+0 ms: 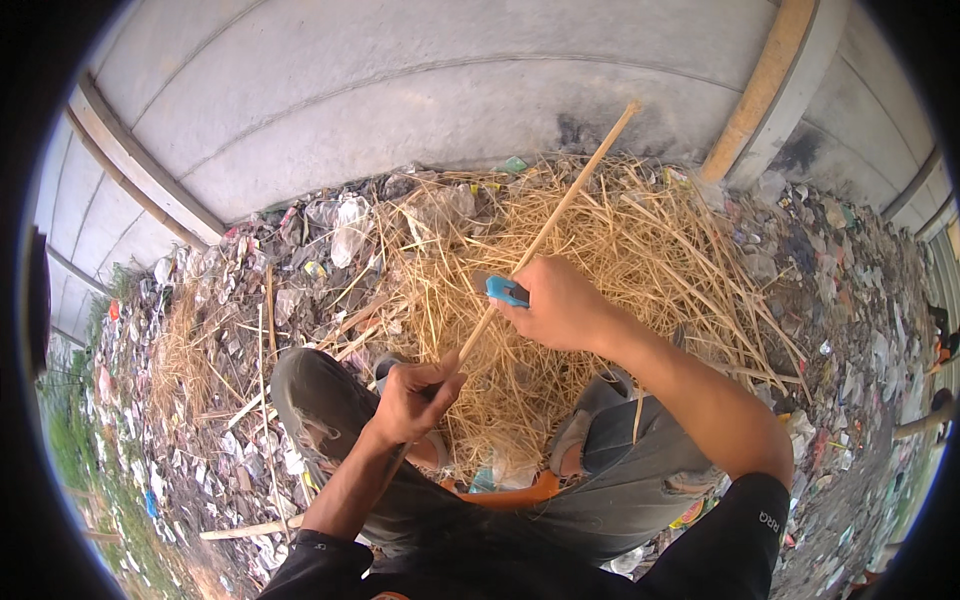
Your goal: The person sits on the ground and uses a utility knife to shave the surface of a long bamboo stick. They hold the stick with one hand and scrape along its length with the other, removing the outer layer.
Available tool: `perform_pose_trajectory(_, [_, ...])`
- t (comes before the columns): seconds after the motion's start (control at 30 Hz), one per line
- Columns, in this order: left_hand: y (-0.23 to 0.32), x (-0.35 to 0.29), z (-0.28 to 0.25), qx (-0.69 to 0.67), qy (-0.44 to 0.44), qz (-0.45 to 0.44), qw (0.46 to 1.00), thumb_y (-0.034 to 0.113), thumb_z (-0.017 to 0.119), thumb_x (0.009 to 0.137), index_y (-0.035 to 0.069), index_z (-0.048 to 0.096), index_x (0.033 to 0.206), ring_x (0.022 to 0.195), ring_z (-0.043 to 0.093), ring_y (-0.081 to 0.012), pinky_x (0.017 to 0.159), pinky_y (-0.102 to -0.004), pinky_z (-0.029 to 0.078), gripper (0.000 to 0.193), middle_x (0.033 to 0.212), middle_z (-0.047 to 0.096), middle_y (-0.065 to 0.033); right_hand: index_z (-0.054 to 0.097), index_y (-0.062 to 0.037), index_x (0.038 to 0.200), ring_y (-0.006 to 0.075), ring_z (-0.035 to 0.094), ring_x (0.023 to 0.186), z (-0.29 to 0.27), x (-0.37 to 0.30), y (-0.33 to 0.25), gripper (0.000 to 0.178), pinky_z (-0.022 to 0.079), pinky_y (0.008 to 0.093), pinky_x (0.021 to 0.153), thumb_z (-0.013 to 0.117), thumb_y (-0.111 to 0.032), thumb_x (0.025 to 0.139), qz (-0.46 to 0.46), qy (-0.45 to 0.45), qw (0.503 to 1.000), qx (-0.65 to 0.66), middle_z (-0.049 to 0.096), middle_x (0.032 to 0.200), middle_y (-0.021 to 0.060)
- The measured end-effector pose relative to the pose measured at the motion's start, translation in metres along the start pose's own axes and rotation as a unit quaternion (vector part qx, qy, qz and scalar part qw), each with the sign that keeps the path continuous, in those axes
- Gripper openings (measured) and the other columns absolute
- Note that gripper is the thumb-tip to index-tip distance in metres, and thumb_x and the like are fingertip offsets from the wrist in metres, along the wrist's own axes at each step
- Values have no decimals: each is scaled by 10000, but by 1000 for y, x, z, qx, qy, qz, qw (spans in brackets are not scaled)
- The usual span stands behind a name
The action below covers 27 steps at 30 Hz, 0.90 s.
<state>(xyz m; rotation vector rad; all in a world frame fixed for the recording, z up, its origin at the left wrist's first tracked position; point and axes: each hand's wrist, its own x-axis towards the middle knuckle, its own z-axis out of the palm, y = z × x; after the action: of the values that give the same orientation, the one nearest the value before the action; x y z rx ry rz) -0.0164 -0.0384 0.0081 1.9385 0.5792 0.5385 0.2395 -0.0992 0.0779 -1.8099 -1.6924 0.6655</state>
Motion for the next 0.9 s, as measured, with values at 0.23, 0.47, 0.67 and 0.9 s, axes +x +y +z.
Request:
perform_pose_trajectory(0.23, [-14,-11,-2,-126,-82,-15,988,114,667,981,-81,723,1020,631,428,-29,584,-259,439,206,605,496,4,585,-37,640,108,427,479,-20,0,15,391,343,345,482,704,-271,929,-62,-124,988,70,494,506,2])
perform_pose_trajectory(0.47, [-2,-5,-3,-149,-129,-72,978,143,626,1011,-65,695,1076,687,444,-33,634,-254,451,228,685,542,13,588,-19,648,107,439,506,-11,-17,-22,364,339,336,497,723,-259,886,-9,-259,914,312,508,542,-3])
perform_pose_trajectory(0.67, [-3,-2,-4,-201,-141,-89,965,144,596,1025,-40,672,1135,678,399,-14,579,-224,372,227,722,499,61,581,-15,655,153,453,507,-18,-15,-35,444,364,362,504,719,-351,910,-73,-335,936,77,500,539,15])
perform_pose_trajectory(0.9, [-6,-4,-11,-248,-70,-106,960,136,574,1036,-40,582,1371,598,371,6,524,-201,302,379,704,471,91,616,-12,775,186,478,455,-25,-13,5,491,351,386,472,537,-412,1048,-33,106,993,-34,503,519,71])
